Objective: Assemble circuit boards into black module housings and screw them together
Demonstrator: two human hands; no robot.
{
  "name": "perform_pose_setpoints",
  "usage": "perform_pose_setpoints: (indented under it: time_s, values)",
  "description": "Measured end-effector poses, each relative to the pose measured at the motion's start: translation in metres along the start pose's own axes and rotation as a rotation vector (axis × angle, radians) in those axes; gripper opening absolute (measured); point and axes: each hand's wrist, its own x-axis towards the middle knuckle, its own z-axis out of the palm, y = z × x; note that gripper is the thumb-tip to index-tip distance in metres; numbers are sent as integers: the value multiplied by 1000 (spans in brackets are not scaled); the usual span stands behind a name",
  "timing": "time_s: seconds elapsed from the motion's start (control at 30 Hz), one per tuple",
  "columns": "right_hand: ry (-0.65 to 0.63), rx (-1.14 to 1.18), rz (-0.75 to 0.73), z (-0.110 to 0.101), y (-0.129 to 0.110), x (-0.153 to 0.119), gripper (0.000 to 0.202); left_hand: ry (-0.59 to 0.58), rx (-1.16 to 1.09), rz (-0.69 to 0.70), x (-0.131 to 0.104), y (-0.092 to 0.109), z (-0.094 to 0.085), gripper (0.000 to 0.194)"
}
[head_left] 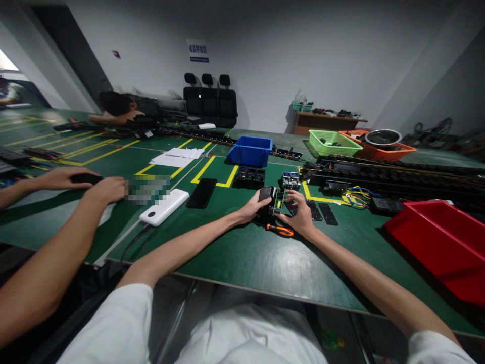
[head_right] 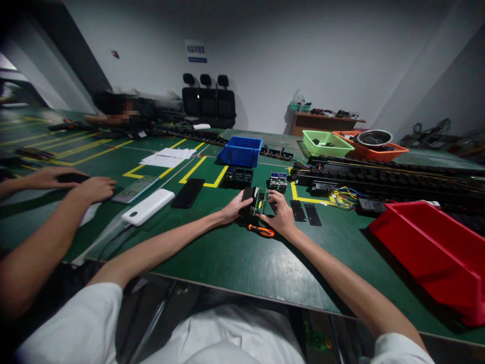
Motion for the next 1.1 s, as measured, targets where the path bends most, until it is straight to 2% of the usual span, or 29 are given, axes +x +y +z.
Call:
perform_pose_setpoints:
  time_s: [0.2, 0.53, 0.77, 0.93, 1.1]
  values:
    - [-31, -16, -21, 0, -1, 0, 59, 51, 76, 67, 0, -5, -3, 66]
    - [-91, -71, -21, -1, 0, -1, 61, 82, 103, 83, -1, -3, -1, 69]
    - [-184, -97, -27, -1, -2, 0, 61, 76, 195, 130, -3, -3, 1, 68]
    - [-185, -31, -11, -2, -3, 3, 72, 89, 228, 142, -2, -3, 0, 66]
    - [-241, 65, -14, -2, -3, 6, 85, 78, 202, 140, -2, -4, 0, 65]
